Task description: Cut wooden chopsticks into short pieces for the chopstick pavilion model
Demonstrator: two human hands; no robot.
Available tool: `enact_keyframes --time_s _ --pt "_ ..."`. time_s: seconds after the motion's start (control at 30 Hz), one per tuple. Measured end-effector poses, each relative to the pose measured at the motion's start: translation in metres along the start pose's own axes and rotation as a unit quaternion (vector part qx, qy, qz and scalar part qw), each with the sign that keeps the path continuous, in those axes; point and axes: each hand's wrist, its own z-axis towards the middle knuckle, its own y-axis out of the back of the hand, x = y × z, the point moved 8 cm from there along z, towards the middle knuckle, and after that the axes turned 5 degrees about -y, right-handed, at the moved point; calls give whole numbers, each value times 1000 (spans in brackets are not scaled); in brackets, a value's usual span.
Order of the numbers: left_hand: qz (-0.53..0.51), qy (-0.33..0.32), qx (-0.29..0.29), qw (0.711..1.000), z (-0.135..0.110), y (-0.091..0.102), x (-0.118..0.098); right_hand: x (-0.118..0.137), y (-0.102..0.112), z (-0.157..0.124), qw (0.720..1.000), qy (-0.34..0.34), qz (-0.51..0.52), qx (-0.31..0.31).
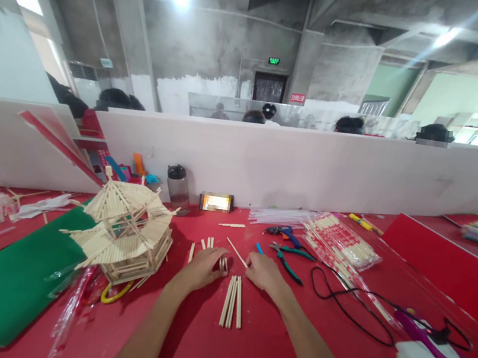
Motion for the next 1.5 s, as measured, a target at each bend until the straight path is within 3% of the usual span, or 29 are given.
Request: enact_keyframes --time_s 0.23,0.4,0.5,0.63,0.7,0.87,1.0,1.2,1.5 --pt "7 -10 12 1000 3 -4 -6 -7 -1 6 999 8 39 -27" --pt "-14 12 -1 1000 4 0 -6 -11 5 12 981 35 185 -37" --pt "-59 10 -31 998 6 9 -14 -7 4 14 925 48 378 2" --pt "-128 10 -61 990 10 17 -29 5 -1 13 794 46 603 53" --pt "-148 8 -68 987 11 18 -35 10 -1 11 748 46 660 63" --pt "-181 -13 -70 981 13 17 -44 16 1 5 686 45 721 83" --pt "-186 -18 -67 980 13 17 -44 19 1 2 676 40 729 102" --pt "-162 -12 -73 984 12 20 -41 27 -12 2 684 67 710 154" --pt "-181 -12 -65 981 11 22 -42 28 -15 2 694 74 697 165"
